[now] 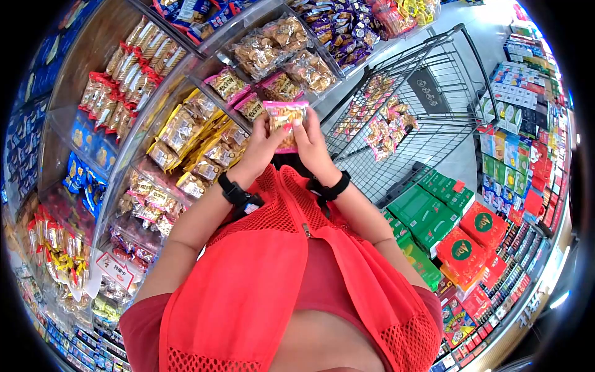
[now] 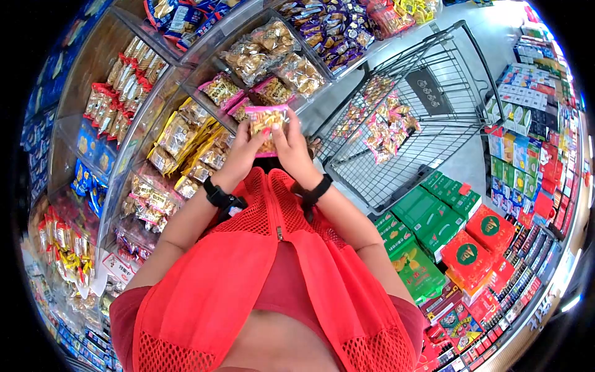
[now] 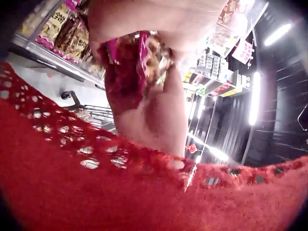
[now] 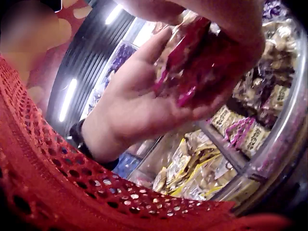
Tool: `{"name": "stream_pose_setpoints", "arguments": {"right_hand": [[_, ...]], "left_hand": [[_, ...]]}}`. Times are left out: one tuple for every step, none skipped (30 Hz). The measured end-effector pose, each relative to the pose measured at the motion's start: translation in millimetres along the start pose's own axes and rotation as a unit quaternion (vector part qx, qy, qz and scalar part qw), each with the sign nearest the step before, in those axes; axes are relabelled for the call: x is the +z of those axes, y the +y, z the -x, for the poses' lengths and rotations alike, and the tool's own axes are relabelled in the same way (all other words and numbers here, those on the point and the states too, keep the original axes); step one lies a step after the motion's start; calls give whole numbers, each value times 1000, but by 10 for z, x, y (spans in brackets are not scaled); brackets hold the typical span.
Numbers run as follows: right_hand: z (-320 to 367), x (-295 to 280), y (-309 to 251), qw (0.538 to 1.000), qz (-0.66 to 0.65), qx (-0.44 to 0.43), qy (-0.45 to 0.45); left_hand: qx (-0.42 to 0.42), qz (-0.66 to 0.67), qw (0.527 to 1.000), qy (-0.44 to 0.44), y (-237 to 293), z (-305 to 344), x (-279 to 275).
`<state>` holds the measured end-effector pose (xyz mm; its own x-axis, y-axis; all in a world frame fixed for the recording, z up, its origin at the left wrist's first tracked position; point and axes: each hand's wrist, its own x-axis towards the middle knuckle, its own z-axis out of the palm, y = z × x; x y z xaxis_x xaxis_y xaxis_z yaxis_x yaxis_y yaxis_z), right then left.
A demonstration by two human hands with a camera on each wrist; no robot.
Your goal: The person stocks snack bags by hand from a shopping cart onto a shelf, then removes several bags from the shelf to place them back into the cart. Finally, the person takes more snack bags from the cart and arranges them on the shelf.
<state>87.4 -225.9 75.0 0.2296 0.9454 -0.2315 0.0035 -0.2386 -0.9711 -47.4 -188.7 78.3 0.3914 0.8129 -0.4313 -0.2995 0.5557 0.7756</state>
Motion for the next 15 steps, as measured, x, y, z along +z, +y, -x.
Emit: {"name": "stream_pose_setpoints", "arguments": {"right_hand": [[-34, 65, -28, 999, -28, -32, -23], [-49, 60, -40, 999, -19, -18, -22], [-74, 38, -52, 1000, -12, -5, -20], [-100, -2, -53, 1000, -5, 8, -17], [-174, -166, 197, 997, 68, -42, 16], [-202, -384, 189, 981, 178, -22, 77], [-249, -606, 205, 951, 270, -21, 150], [-278, -921, 410, 921, 332, -18, 201], [-226, -1276, 660, 893, 386, 8, 229], [-137, -1526, 849, 855, 439, 42, 271], [-1, -1821, 1212, 840, 468, 49, 271], [142, -2013, 1452, 835, 487, 96, 235], [292, -2214, 1841, 846, 489, 143, 156], [352, -2209, 1668, 859, 398, 322, 3], [593, -2177, 1974, 895, 326, 305, -2]], "left_hand": [[6, -20, 999, 48, -71, -91, 3], [16, -10, 999, 50, -131, -162, -4], [27, -1, 998, 51, -151, -234, -2], [36, 7, 998, 52, -175, -306, -13], [21, 57, 997, 42, -211, -388, -34], [9, 79, 995, 61, -206, -462, -37], [-3, 102, 991, 81, -196, -532, -37], [-15, 124, 987, 100, -183, -624, -45], [-24, 128, 982, 139, -240, -751, -99], [-45, 120, 982, 138, -387, -931, -256], [-73, 135, 979, 138, -581, -1117, -411], [-99, 150, 974, 139, -735, -1256, -528], [-132, 182, 964, 142, -785, -1345, -552], [-162, 213, 953, 143, -816, -1428, -542], [-184, 226, 940, 177, -840, -1499, -477]]}}
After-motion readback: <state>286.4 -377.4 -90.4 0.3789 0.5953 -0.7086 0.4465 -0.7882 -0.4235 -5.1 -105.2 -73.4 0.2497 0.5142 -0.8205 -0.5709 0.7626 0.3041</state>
